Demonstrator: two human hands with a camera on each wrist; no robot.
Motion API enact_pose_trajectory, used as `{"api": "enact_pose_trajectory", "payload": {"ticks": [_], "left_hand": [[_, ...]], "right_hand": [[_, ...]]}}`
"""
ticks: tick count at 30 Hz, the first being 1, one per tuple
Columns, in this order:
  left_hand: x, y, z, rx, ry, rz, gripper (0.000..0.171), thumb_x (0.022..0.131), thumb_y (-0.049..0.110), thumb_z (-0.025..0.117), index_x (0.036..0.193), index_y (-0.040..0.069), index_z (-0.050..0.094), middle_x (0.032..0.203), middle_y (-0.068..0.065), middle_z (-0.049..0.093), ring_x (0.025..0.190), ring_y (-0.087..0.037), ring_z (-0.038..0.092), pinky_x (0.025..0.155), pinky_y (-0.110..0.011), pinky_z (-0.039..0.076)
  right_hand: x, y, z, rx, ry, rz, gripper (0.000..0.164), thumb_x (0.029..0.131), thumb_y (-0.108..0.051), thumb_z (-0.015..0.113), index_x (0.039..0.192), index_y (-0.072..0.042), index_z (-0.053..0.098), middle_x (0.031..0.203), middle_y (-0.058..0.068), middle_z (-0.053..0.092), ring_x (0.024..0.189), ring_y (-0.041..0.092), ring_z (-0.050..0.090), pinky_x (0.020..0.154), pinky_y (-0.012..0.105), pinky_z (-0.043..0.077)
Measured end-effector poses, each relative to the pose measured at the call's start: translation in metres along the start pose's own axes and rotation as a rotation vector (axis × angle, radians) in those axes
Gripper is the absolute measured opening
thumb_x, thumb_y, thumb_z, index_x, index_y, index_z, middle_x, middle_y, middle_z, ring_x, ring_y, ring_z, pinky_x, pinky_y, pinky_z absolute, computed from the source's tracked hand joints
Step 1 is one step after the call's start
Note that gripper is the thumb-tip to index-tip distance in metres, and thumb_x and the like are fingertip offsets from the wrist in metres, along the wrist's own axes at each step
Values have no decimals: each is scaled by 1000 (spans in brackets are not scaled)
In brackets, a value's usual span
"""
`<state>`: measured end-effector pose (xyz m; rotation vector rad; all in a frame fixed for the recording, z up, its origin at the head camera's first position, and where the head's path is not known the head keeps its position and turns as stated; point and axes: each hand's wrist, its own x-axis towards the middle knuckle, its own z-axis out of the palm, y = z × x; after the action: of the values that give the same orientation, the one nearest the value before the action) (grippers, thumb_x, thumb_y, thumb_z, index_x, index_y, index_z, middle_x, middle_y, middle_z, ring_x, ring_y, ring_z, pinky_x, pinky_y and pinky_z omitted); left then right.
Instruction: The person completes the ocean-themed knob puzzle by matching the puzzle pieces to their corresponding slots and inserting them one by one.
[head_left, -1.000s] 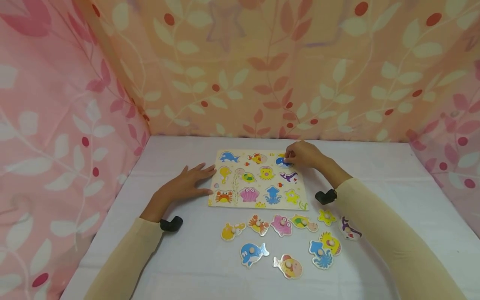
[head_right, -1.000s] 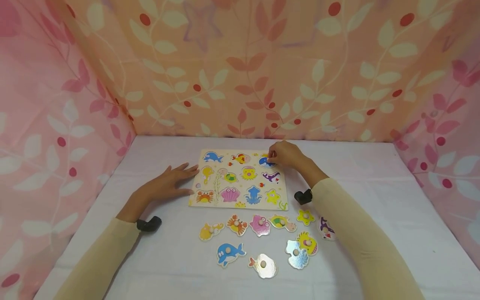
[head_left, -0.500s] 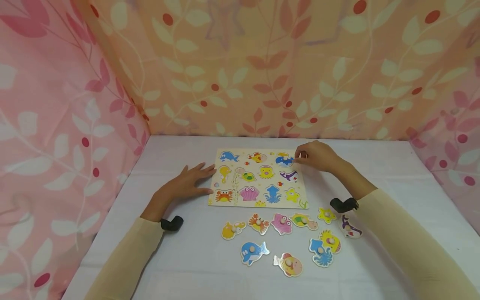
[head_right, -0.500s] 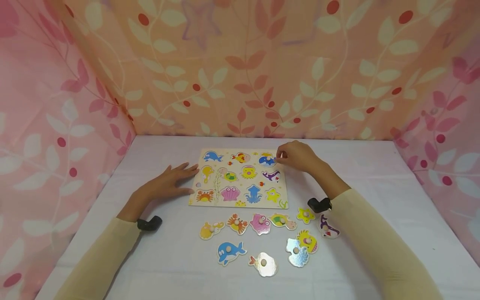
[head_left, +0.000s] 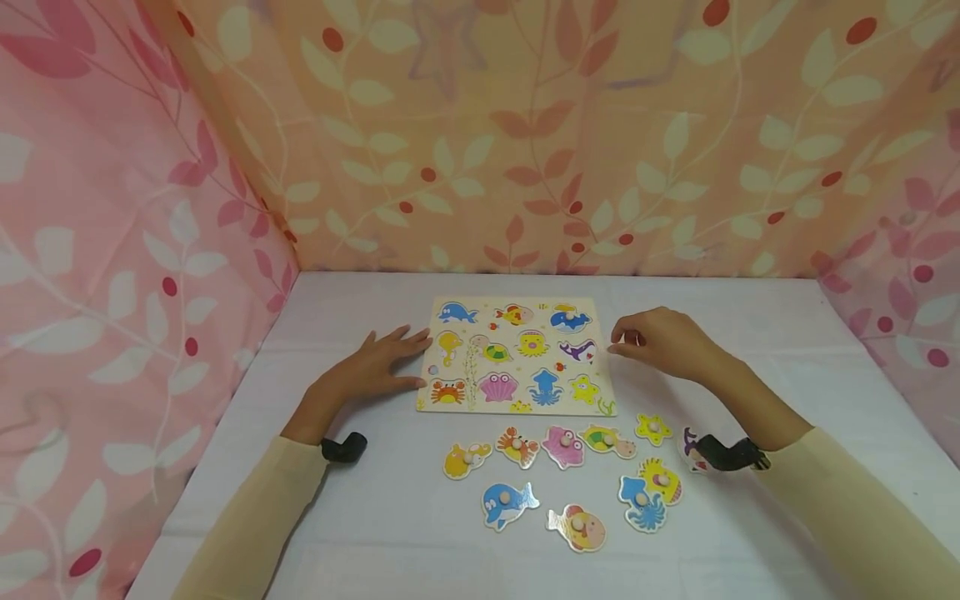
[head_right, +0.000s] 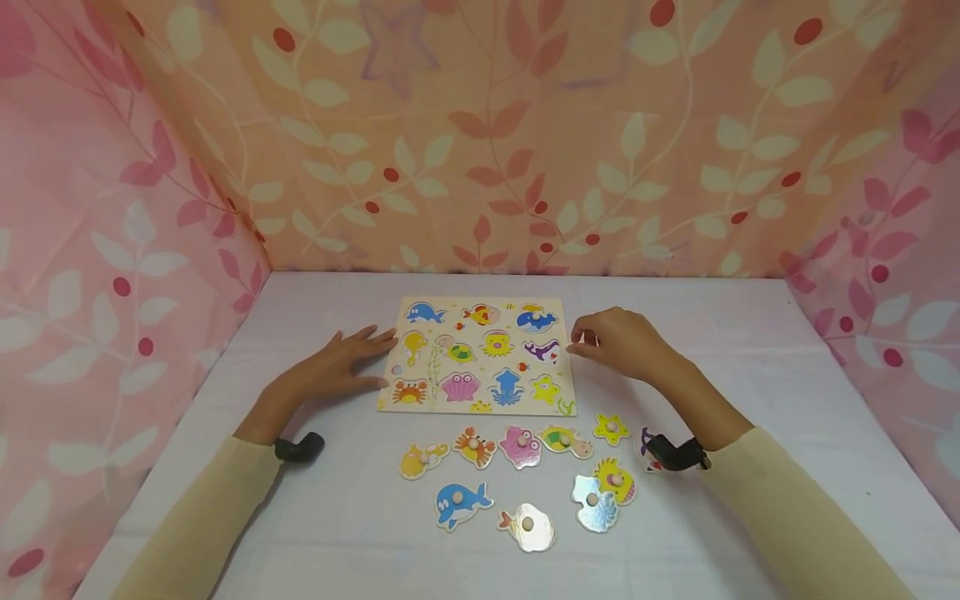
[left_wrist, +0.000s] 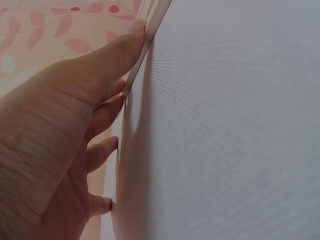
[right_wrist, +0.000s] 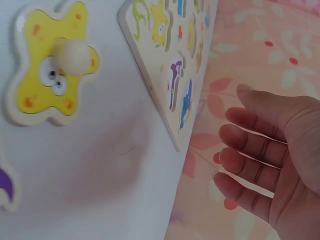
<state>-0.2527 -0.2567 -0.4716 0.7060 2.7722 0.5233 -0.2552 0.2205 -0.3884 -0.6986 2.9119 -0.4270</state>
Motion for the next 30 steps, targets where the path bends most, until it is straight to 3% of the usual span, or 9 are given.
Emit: {"api": "enact_pose_trajectory", "payload": {"ticks": [17,30], "left_hand": [[-2,-2,1,-11,14,12,87,87,68,65,158,28,37,165,10,28,156,-28,11,118,-69,-1],[-3,1,0,-14,4,-4,85,89,64,66,159,28,36,166,11,26,157,-27,10,119,-67,-2]], "right_hand": [[-62,-5,7,22,16,41,17,89,-27,79,100,-14,76,72,-8,59,68,13,52,61,28,49],[-89,-4,24,15,14,64,18,87,-27,82,100,-17,76,74,-10,56,69,11,50,58,25,45]]}}
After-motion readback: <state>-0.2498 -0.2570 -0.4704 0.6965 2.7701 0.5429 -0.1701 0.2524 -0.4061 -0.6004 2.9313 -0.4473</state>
